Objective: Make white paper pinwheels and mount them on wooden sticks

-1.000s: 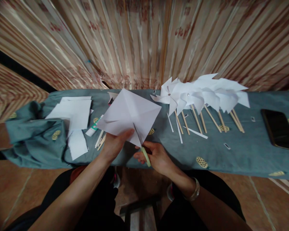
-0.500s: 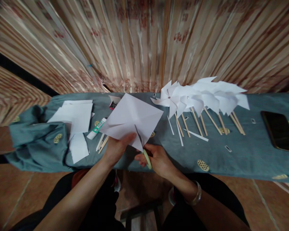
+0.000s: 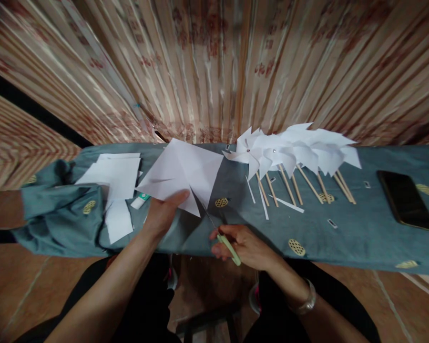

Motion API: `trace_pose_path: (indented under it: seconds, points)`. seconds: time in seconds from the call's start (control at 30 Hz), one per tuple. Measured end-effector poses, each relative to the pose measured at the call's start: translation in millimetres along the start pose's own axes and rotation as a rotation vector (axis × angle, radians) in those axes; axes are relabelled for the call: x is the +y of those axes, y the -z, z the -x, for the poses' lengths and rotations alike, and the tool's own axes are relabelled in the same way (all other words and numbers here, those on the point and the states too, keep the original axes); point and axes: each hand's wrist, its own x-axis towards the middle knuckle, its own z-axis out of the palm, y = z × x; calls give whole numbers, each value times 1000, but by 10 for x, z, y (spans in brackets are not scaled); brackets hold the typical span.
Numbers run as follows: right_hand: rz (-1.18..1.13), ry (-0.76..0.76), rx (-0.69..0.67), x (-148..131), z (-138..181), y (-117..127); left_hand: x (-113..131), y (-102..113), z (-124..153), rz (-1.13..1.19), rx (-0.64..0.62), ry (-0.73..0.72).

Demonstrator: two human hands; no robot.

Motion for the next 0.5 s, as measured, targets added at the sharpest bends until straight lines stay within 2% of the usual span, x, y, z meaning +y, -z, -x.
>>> trace_pose_path:
  seconds: [0.1, 0.17, 0.33, 0.4, 0.5]
  points:
    - [26, 9, -75, 31, 139, 237, -25, 83, -45, -11, -20, -28]
    - [9, 94, 48, 37, 208, 389, -45, 121, -39, -44, -49, -26]
    - [-51, 350, 537, -13, 202, 592, -51, 119, 93, -203, -162, 83]
    - [-50, 386, 634, -49, 151, 619, -38, 92, 160, -275, -233, 122]
    - [-49, 402, 650, -112, 72, 637, -26, 54, 239, -338, -332, 169]
